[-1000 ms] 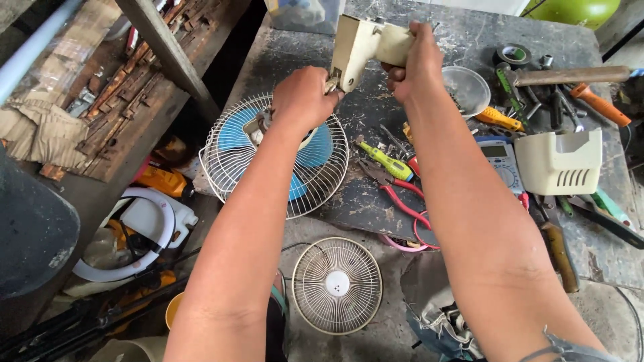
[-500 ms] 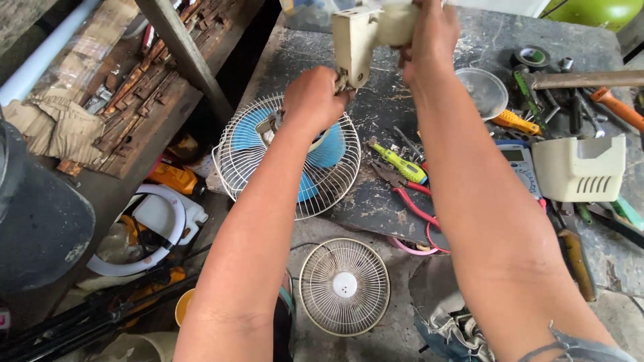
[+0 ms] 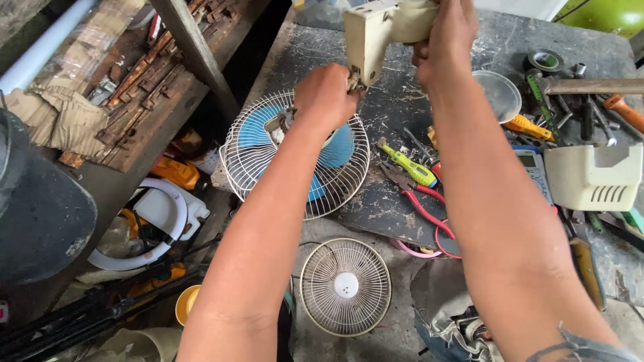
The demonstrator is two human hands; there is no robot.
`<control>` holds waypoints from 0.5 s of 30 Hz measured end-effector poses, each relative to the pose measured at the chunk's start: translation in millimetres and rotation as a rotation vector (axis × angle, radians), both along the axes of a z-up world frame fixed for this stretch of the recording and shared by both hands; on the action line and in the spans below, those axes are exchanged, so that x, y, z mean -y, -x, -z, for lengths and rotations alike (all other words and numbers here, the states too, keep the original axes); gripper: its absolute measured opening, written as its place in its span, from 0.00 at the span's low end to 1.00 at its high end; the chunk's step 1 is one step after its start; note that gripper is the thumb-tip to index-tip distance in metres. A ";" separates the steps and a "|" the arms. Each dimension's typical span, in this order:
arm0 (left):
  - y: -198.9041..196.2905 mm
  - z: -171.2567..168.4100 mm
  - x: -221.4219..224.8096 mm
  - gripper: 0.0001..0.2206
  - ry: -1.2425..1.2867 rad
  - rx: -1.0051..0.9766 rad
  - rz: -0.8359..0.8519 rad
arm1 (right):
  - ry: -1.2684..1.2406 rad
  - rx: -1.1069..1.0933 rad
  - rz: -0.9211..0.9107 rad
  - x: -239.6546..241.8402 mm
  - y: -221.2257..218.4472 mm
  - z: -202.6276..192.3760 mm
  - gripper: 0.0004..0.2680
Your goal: Disassembling a small electric fan to remove motor components using a screwdriver and pliers on a repair bench.
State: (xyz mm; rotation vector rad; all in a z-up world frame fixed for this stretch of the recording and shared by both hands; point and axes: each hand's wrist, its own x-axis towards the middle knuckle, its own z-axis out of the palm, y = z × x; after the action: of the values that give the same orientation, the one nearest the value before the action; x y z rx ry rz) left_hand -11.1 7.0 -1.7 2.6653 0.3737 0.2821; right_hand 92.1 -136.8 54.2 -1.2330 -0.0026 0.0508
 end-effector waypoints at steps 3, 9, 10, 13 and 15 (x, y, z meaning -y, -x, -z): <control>-1.7 -4.8 3.3 0.14 -0.028 -0.095 -0.001 | 0.147 -0.314 -0.001 0.8 19.7 -18.5 0.14; -6.2 -8.5 11.6 0.16 0.003 -0.180 -0.039 | 0.185 -0.244 -0.058 20.9 2.8 -1.6 0.17; -7.3 -10.1 10.9 0.16 -0.001 -0.178 -0.035 | 0.181 -0.242 -0.054 18.2 -14.9 5.3 0.17; 0.6 -8.5 8.5 0.09 0.036 -0.117 -0.047 | 0.110 0.225 -0.119 11.8 -44.4 28.1 0.09; 9.2 -17.0 2.0 0.11 0.132 -0.070 -0.062 | 0.144 0.203 -0.134 6.3 -42.3 26.4 0.09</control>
State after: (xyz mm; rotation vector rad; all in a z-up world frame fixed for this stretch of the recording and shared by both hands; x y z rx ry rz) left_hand -20.3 5.0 15.4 2.5424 0.4807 0.1770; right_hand 134.4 -143.1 27.8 -1.3759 -0.2626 0.0424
